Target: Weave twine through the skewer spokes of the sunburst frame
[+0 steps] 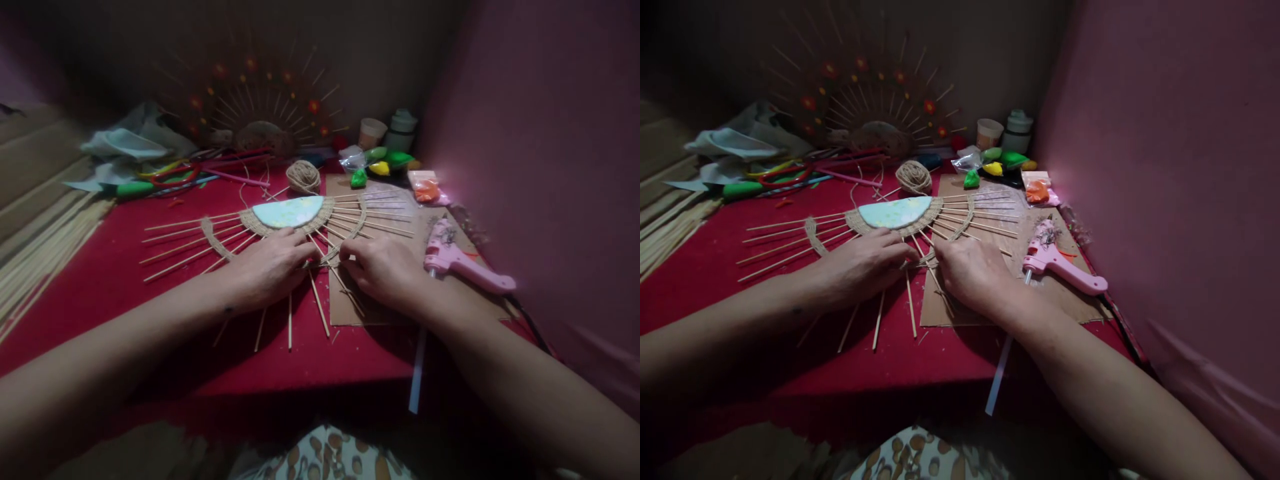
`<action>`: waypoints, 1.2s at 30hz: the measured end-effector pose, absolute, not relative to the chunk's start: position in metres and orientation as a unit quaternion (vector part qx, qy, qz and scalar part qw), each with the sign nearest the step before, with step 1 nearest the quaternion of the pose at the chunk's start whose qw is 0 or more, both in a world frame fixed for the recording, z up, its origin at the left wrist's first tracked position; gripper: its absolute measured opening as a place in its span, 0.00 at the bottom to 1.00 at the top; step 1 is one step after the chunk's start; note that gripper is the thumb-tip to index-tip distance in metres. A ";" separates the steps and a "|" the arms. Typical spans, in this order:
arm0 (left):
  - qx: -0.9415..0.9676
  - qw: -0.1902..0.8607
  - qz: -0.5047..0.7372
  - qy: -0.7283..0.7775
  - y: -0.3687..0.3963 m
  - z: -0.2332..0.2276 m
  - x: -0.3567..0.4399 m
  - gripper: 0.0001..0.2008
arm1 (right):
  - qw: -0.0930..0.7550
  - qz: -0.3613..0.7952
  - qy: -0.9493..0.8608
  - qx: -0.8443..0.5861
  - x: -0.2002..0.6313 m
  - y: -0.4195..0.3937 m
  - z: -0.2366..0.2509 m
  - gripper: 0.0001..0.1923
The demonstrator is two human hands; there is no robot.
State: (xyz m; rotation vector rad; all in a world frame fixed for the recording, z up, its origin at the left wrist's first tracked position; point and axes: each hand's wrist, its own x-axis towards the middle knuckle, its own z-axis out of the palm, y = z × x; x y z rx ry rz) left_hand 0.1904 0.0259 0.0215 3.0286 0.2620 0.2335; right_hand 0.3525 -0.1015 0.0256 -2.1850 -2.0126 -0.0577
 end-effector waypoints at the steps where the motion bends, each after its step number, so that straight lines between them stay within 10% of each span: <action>1: 0.992 0.052 0.082 0.078 0.026 0.021 0.190 0.10 | 0.090 -0.020 -0.674 -0.733 0.353 -0.103 0.025 0.11; 17: 0.996 0.023 0.082 0.040 0.032 0.022 0.187 0.11 | 0.326 0.113 -0.637 -0.689 0.341 -0.176 0.028 0.07; 36: 0.993 0.060 0.093 0.031 0.035 0.018 0.180 0.11 | 0.219 0.014 -0.732 -0.645 0.326 -0.185 0.017 0.12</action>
